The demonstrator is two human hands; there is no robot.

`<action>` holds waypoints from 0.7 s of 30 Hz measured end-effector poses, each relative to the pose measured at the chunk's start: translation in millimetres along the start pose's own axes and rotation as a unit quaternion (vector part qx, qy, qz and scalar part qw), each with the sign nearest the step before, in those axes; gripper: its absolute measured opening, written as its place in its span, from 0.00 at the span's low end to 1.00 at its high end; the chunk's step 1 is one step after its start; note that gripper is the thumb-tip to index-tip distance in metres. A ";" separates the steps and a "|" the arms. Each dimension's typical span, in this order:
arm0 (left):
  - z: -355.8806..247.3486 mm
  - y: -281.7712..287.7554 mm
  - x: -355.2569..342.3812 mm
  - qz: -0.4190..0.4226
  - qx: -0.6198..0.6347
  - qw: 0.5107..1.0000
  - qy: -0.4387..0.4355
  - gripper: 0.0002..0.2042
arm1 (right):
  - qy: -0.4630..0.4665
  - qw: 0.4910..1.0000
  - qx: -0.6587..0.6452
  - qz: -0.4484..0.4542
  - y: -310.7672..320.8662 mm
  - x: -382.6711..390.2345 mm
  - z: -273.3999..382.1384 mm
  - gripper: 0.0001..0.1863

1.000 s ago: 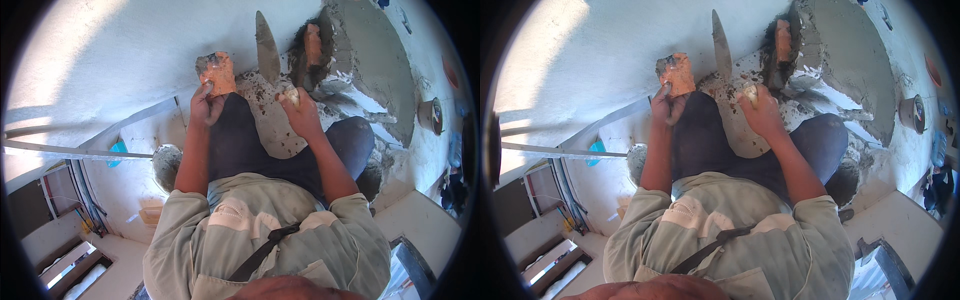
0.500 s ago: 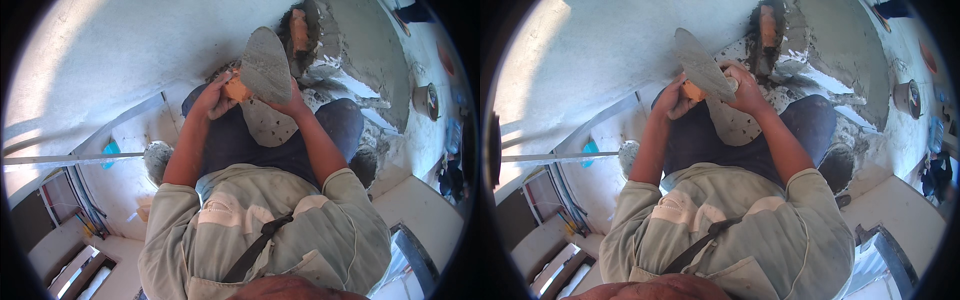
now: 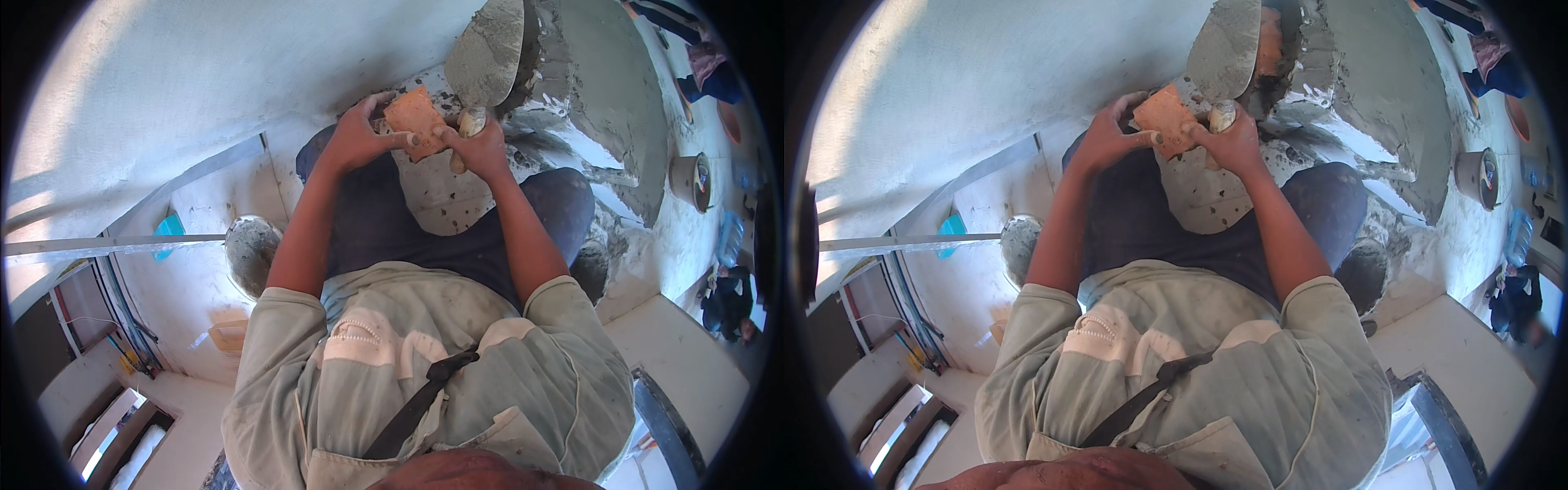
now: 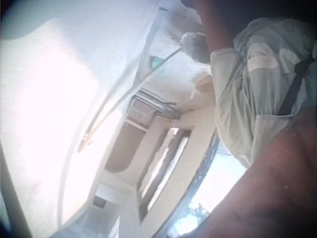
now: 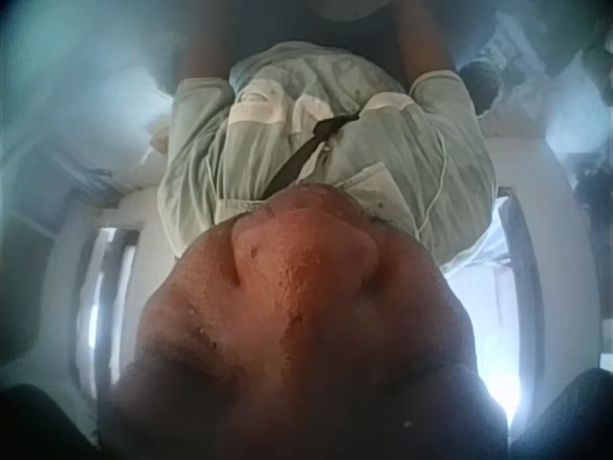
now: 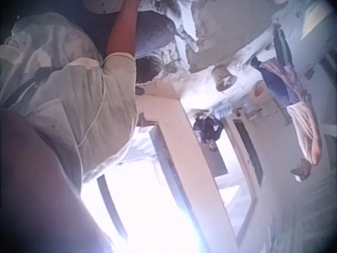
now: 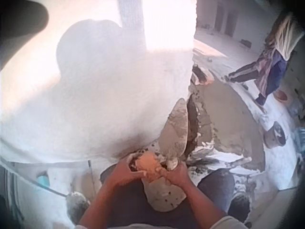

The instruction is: The person applies mortar to a masonry surface using a trowel and places bricks into the mortar, pressing them down by hand.

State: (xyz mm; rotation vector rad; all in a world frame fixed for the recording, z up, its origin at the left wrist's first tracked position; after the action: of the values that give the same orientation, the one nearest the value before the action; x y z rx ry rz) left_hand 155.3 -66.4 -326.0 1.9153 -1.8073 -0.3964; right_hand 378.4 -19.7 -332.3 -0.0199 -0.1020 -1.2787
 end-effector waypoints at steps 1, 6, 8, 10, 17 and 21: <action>3.3 -6.1 -8.4 0.025 0.017 0.999 0.026 0.28 | -0.009 1.000 -0.012 0.007 -2.2 -1.0 -0.5 0.25; 12.2 -16.0 -12.2 0.078 0.195 0.972 0.103 0.23 | -0.104 0.993 -0.049 -0.022 -7.7 1.6 11.7 0.24; 25.5 -14.5 -17.3 0.041 0.199 0.972 0.116 0.21 | -0.026 0.985 0.163 -0.043 5.5 7.0 19.7 0.20; 32.0 -7.4 -17.6 0.012 0.217 0.969 0.120 0.21 | 0.039 0.984 0.166 -0.056 17.7 15.4 27.4 0.16; 26.6 27.2 -32.9 -0.032 0.166 0.983 0.073 0.23 | 0.118 0.991 0.063 0.022 23.4 43.7 48.9 0.17; 8.7 55.4 -39.6 -0.037 0.026 0.999 0.017 0.20 | -0.061 0.957 0.278 0.048 14.8 28.5 -4.1 0.24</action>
State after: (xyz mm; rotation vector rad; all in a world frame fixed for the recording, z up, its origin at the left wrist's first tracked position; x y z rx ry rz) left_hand 100.1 -29.5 -308.8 2.0182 -1.7441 -0.3418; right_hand 401.0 -43.0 -333.3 0.3770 -0.5576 -1.1138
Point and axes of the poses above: each hand's wrist, its own x-axis away from the middle knuckle, its own y-axis out of the back of the hand, z = x × y, the point moved 5 cm from there along -x, towards the middle knuckle, and after that the axes turned 14 degrees about -x, right-handed, at the moved point
